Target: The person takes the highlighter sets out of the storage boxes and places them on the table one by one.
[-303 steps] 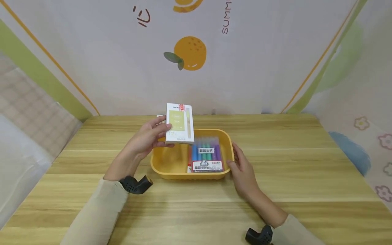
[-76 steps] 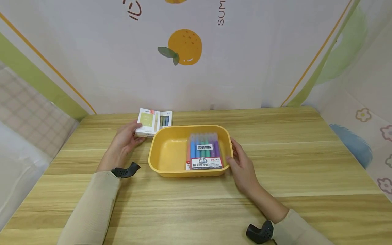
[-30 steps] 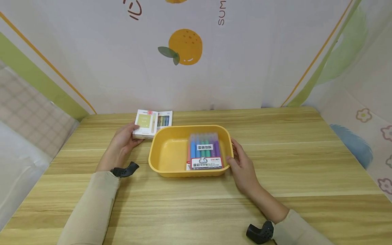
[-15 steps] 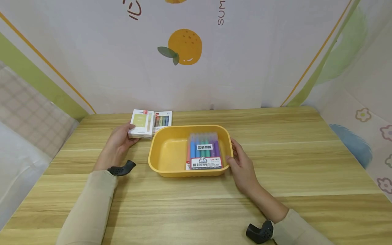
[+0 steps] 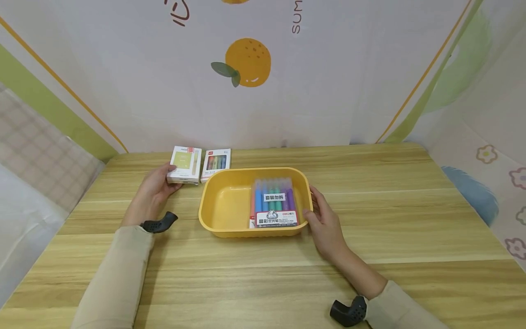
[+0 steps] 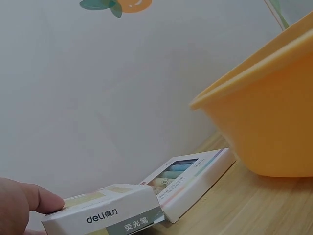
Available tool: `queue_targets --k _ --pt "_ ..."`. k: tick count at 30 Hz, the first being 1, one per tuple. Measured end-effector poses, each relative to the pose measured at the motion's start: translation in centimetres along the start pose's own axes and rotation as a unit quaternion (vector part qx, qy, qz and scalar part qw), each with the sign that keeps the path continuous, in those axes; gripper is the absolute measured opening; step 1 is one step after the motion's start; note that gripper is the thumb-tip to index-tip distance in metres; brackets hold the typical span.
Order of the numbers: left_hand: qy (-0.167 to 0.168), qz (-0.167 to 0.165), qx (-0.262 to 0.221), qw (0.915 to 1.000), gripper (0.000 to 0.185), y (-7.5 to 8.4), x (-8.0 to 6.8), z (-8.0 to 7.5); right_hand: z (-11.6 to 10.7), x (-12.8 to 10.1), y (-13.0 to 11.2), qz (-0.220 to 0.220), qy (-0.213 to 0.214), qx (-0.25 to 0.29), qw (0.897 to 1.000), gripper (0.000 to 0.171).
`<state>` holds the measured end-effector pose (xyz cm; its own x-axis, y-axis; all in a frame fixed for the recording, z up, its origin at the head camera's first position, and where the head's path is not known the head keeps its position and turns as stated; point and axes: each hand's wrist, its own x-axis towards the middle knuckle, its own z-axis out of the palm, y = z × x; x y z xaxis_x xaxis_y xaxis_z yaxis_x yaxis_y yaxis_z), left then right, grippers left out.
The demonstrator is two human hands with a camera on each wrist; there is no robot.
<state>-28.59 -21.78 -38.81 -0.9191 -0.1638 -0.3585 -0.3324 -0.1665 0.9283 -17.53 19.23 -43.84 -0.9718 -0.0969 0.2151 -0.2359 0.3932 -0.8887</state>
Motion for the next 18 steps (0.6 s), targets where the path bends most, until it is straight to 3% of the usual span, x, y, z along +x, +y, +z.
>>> queue_targets --k 18 --pt "-0.006 0.003 0.051 0.9987 0.059 0.1 1.4 0.4 0.0 0.1 0.0 0.003 0.006 -0.004 1.0 0.055"
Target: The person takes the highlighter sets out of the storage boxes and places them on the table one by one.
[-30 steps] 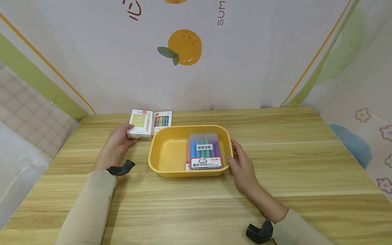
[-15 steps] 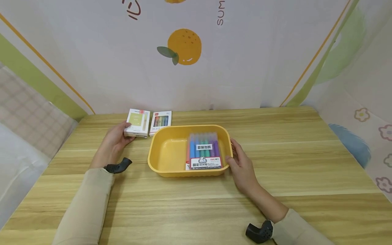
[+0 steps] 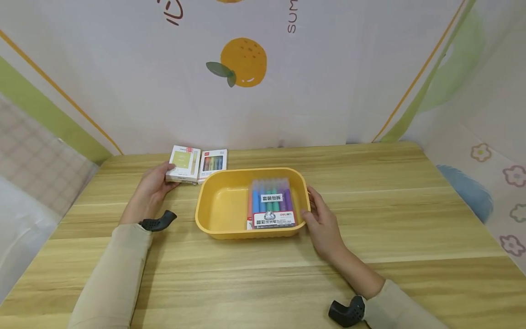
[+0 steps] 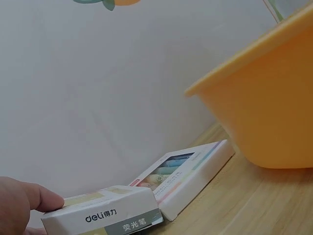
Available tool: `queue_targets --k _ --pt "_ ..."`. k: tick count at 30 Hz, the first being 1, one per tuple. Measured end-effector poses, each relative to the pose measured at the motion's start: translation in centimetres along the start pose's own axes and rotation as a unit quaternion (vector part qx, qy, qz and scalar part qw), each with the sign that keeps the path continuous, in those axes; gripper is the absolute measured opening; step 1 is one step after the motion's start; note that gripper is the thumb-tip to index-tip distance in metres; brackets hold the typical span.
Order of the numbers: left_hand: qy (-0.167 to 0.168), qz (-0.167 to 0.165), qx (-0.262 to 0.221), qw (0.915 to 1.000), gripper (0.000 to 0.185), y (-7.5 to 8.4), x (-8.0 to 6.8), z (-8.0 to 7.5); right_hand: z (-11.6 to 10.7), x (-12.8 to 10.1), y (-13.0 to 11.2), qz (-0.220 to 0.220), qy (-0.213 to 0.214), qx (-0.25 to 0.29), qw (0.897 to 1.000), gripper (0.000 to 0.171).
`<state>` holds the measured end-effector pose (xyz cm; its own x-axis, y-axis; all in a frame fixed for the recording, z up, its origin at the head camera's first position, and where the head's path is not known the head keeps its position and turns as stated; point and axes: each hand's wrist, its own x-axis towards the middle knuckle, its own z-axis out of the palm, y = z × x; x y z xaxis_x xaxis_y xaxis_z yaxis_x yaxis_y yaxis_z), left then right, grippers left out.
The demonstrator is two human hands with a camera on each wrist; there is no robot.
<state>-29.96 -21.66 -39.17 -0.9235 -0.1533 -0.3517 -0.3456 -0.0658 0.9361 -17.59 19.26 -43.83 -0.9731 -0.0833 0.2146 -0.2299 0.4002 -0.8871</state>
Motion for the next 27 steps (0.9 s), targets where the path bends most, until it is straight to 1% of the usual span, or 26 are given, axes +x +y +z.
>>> queue_targets --k 4,10,16,21,24,27 --pt "0.004 0.0 0.022 0.9997 0.06 -0.07 0.19 0.19 -0.01 -0.02 0.0 -0.004 0.0 0.003 1.0 0.055" --pt "-0.001 0.007 0.049 0.9988 0.061 -0.19 0.45 0.31 -0.04 0.03 0.04 -0.008 0.001 0.006 1.0 0.055" --pt "0.003 0.012 0.078 0.9968 0.061 -0.34 0.45 0.36 -0.03 0.06 0.12 -0.01 0.002 0.002 1.0 0.055" --pt "0.015 0.042 0.116 0.9923 0.065 -0.49 0.43 0.38 0.0 0.06 0.13 -0.007 0.002 0.006 1.0 0.055" --pt "0.029 0.067 0.15 0.9861 0.067 -0.49 0.32 0.52 0.01 0.04 0.11 -0.004 0.0 0.01 1.0 0.055" --pt "0.044 0.086 0.174 0.98 0.067 -0.5 0.22 0.72 0.0 0.02 0.07 -0.002 -0.002 0.011 1.0 0.055"
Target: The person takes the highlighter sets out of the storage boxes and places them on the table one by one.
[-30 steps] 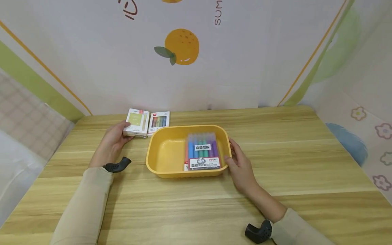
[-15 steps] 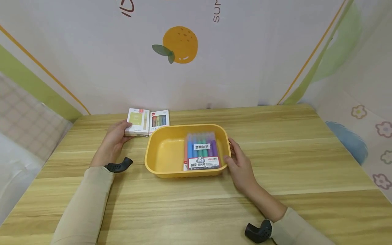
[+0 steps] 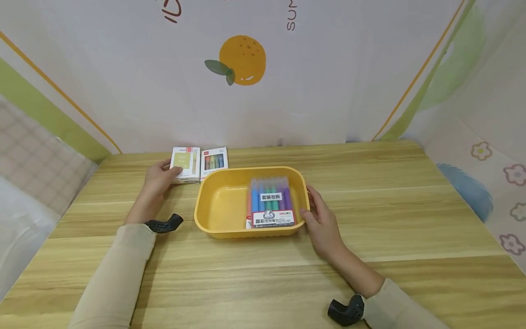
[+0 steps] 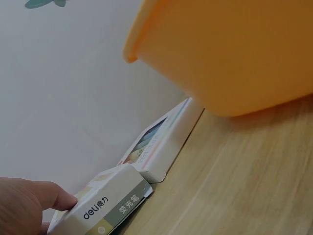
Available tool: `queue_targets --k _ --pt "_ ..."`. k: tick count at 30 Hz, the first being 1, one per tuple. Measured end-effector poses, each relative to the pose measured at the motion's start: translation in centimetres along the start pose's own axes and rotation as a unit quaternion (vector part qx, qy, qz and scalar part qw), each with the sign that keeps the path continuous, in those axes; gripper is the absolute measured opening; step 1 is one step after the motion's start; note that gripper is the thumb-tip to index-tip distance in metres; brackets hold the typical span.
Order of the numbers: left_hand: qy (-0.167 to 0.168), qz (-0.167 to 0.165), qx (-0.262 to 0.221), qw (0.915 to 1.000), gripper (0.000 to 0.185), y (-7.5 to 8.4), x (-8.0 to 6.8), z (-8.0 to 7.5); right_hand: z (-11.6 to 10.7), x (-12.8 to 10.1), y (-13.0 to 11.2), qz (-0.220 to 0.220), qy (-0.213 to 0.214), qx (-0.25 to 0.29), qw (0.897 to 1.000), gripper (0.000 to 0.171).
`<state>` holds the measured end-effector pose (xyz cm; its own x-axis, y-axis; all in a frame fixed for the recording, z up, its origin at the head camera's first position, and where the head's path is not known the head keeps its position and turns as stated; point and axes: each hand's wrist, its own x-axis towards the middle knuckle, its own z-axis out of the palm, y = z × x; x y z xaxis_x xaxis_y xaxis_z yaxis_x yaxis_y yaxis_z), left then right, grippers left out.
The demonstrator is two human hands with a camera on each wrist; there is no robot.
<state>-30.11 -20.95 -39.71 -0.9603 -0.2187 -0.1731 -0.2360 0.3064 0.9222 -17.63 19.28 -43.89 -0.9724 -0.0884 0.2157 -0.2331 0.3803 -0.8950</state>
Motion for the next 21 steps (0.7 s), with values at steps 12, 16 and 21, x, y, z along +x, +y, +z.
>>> queue_targets --k 12,16,21 --pt "0.028 0.024 0.06 0.9975 0.066 0.24 -0.23 0.59 -0.06 0.03 -0.13 -0.002 0.002 -0.007 1.0 0.055" --pt "0.024 0.021 0.06 0.9977 0.069 0.12 -0.32 0.67 -0.05 -0.01 -0.14 -0.003 0.002 -0.009 1.0 0.055" --pt "0.025 0.018 0.069 0.9971 0.071 0.03 -0.34 0.68 -0.02 -0.1 -0.18 0.0 0.0 -0.013 1.0 0.055"
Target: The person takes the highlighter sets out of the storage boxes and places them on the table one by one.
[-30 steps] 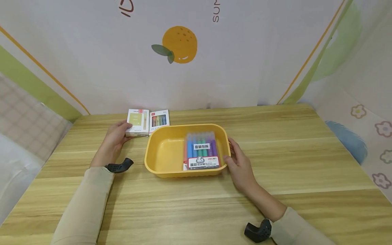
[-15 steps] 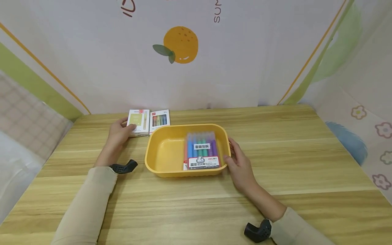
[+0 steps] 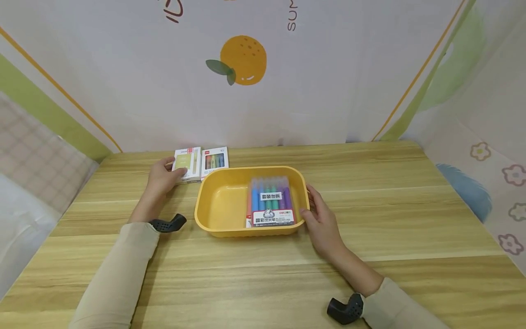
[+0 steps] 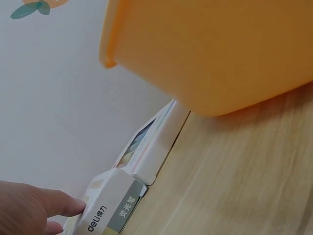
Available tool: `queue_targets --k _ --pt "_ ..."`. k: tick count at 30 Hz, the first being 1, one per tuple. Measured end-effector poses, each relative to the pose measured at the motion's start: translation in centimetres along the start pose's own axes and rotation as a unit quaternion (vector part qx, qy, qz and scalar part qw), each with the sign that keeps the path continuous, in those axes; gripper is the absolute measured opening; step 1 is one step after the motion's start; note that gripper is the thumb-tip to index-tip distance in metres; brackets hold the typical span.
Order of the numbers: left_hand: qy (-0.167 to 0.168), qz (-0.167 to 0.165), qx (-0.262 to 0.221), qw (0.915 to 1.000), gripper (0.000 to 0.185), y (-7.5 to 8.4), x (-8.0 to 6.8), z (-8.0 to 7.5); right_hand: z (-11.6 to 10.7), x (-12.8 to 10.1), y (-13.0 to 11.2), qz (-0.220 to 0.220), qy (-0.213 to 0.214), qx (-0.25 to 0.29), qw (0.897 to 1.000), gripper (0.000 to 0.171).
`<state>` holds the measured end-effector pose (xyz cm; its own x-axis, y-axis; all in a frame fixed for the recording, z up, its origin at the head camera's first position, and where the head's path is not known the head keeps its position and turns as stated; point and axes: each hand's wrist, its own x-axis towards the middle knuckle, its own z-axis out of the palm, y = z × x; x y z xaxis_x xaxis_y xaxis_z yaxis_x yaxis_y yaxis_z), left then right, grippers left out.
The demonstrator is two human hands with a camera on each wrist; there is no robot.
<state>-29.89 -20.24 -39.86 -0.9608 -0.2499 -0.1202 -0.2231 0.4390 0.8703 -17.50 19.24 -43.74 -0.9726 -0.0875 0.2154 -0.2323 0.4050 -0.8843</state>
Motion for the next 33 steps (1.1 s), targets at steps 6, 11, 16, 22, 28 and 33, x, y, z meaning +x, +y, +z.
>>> queue_targets --k 6,11,16,22,28,33 --pt "0.001 -0.005 0.005 1.0 0.07 0.14 -0.01 0.02 0.0 -0.01 -0.07 0.002 -0.002 0.006 1.0 0.056" --pt "0.003 0.002 -0.002 1.0 0.067 0.05 0.09 0.09 -0.04 -0.01 -0.08 0.002 0.0 0.007 1.0 0.056" --pt "0.006 0.016 0.001 0.9999 0.063 -0.35 0.44 0.31 -0.02 0.03 -0.08 0.006 -0.002 0.008 1.0 0.056" --pt "-0.001 0.032 0.014 0.9994 0.064 -0.55 0.64 0.27 0.01 0.03 -0.13 0.008 -0.005 0.014 1.0 0.056" --pt "-0.013 0.032 0.007 0.9994 0.068 -0.4 0.54 0.07 -0.03 0.03 -0.16 0.007 -0.004 0.011 1.0 0.056" --pt "-0.019 0.029 -0.015 0.9993 0.065 -0.46 0.5 -0.28 -0.06 -0.01 -0.12 0.003 -0.003 0.007 1.0 0.056"
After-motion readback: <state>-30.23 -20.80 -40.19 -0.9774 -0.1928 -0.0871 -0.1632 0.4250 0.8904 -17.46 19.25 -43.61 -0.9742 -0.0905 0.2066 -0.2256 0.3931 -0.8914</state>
